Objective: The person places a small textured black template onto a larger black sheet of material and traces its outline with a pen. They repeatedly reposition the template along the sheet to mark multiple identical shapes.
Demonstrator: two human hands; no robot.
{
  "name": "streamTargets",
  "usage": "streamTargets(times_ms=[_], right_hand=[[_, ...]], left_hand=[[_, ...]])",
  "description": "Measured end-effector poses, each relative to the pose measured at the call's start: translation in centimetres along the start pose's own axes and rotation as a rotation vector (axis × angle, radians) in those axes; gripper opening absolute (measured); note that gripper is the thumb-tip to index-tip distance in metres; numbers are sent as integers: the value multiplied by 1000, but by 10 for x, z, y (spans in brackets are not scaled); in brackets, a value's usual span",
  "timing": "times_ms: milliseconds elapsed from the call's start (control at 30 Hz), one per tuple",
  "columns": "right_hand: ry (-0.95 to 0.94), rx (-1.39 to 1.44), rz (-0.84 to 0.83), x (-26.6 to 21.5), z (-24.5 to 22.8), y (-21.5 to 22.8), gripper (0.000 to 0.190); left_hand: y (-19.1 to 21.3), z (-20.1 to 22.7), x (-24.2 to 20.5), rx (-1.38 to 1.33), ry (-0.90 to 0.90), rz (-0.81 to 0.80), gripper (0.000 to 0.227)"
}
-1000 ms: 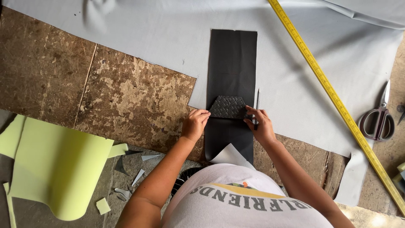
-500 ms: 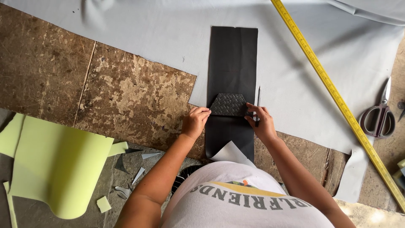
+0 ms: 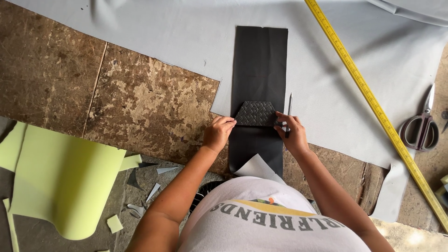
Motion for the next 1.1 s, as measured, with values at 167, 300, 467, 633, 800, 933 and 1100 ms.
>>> streamTargets(times_ms=[167, 300, 467, 633, 800, 933, 1100], right_hand=[[-15, -34, -1, -1, -1, -2, 26], [-23, -53, 10, -2, -5, -1, 25], [-30, -47, 3, -1, -4, -2, 25], [-28, -52, -1, -2, 1, -4, 25], [-37, -19, 2, -2, 4, -4, 26], [-20, -20, 4, -2, 5, -4, 25], [-20, -8, 6, -3, 5, -4, 25]], left_hand=[[-1, 0, -1, 0, 7, 14, 13], [0, 0, -1, -15, 13, 26, 12], [2, -1, -1, -11, 15, 31, 12], [5, 4, 2, 22, 16, 19, 12], [2, 7, 7, 40, 16, -8, 11], [8, 22, 11, 122, 38, -27, 13], [-13, 47, 21, 277, 48, -258, 20]])
Point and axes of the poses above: each hand's wrist, its own x-axis towards the middle knuckle, its own y-axis out of the back of the hand, z = x × y, the point moved 9 cm from there along x, towards the middle knuckle, and after that the axes turned 14 degrees about -z, right-handed, at the moved point
